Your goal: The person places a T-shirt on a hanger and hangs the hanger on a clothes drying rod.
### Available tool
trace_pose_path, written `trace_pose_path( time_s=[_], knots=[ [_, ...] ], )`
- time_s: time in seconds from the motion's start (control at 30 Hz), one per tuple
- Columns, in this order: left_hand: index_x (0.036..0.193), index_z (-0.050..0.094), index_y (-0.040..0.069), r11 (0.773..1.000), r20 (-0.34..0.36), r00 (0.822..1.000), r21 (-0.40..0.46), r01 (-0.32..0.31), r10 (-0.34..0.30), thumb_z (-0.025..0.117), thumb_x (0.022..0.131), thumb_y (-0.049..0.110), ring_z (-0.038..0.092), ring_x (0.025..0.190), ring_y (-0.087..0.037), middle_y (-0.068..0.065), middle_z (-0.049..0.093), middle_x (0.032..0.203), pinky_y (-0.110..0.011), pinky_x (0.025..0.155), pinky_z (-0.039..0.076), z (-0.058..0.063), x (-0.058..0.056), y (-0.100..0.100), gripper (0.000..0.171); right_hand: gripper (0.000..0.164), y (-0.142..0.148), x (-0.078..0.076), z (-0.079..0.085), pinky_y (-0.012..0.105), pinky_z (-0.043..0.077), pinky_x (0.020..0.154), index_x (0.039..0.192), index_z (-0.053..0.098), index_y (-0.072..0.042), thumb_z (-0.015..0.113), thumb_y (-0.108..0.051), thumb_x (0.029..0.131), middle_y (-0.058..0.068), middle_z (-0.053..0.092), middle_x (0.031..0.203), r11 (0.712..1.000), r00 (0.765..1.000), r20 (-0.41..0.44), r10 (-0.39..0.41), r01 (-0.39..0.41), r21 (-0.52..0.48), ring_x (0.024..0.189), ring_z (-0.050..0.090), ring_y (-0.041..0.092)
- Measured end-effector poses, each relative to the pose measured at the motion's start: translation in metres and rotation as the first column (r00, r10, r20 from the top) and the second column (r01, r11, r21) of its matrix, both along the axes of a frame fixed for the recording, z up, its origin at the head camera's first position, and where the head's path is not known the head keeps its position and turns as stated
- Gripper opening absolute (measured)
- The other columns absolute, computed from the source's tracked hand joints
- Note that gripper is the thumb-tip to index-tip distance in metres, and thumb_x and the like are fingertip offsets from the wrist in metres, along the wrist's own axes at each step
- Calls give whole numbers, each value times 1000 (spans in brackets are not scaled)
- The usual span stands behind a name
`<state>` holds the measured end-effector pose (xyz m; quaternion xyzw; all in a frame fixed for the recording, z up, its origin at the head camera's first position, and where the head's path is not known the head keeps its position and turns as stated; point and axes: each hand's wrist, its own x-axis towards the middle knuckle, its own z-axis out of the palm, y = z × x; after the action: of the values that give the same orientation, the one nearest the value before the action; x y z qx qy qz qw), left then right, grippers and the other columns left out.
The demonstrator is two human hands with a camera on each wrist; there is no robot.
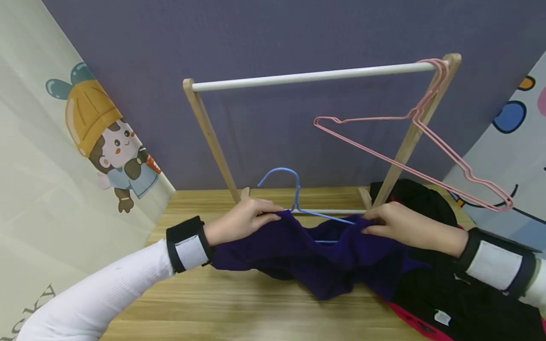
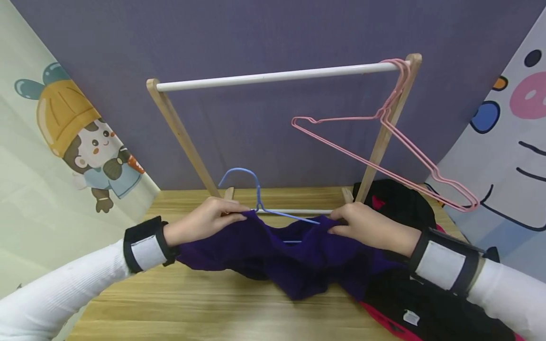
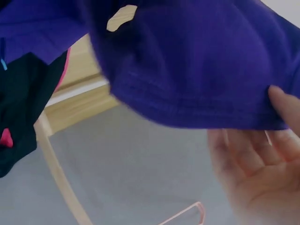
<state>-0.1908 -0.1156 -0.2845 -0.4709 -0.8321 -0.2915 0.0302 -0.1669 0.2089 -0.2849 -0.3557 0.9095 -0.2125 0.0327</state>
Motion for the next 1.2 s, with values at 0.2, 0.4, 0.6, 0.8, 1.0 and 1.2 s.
trace_pose_path(
  time_s=[0.2,0.4,0.6,0.8,1.0,1.2],
  knots=[
    [104,64,0,1000,29,1000,12,-10,10,56,85,5,59,87,-13,-8,64,95,-19,73,46,0,-2,2,21,10,-3,2,-2,23,47,63,89,65,-9,58,-5,83,-4,64,86,998,998,-45,51,-53,-36,76,57,2],
    [103,65,0,999,68,997,-3,-38,38,57,85,7,60,92,-14,-9,65,99,-27,83,44,-1,-3,1,21,13,-5,8,-4,23,48,61,93,63,-2,59,0,81,-1,64,85,997,988,-142,64,-69,-31,75,60,6],
    [103,64,1,999,82,996,-7,-47,47,59,84,9,60,90,-14,-8,65,99,-25,75,46,-1,-7,-9,21,21,3,13,-3,21,48,59,100,61,2,61,1,79,4,66,87,999,977,-210,30,-33,-15,73,63,11],
    [101,65,1,997,38,997,-25,-67,68,60,83,6,59,89,-15,-7,64,98,-27,75,46,-1,-12,-24,19,21,13,15,1,20,48,59,100,60,6,59,2,80,7,66,87,999,988,-152,16,-21,-34,74,63,11],
    [98,64,-2,996,-7,997,-42,-76,75,62,80,2,59,91,-19,-9,65,95,-35,93,37,0,-18,-29,18,24,14,14,5,20,47,59,103,58,3,57,-13,85,8,63,93,998,997,36,65,-65,-17,76,61,7],
    [101,64,0,995,22,996,-61,-81,82,60,81,1,59,88,-18,-8,64,96,-34,83,44,3,-24,-33,20,51,9,21,10,24,48,61,120,43,13,57,-21,85,7,60,90,991,946,309,95,-118,58,73,60,12]
  ],
)
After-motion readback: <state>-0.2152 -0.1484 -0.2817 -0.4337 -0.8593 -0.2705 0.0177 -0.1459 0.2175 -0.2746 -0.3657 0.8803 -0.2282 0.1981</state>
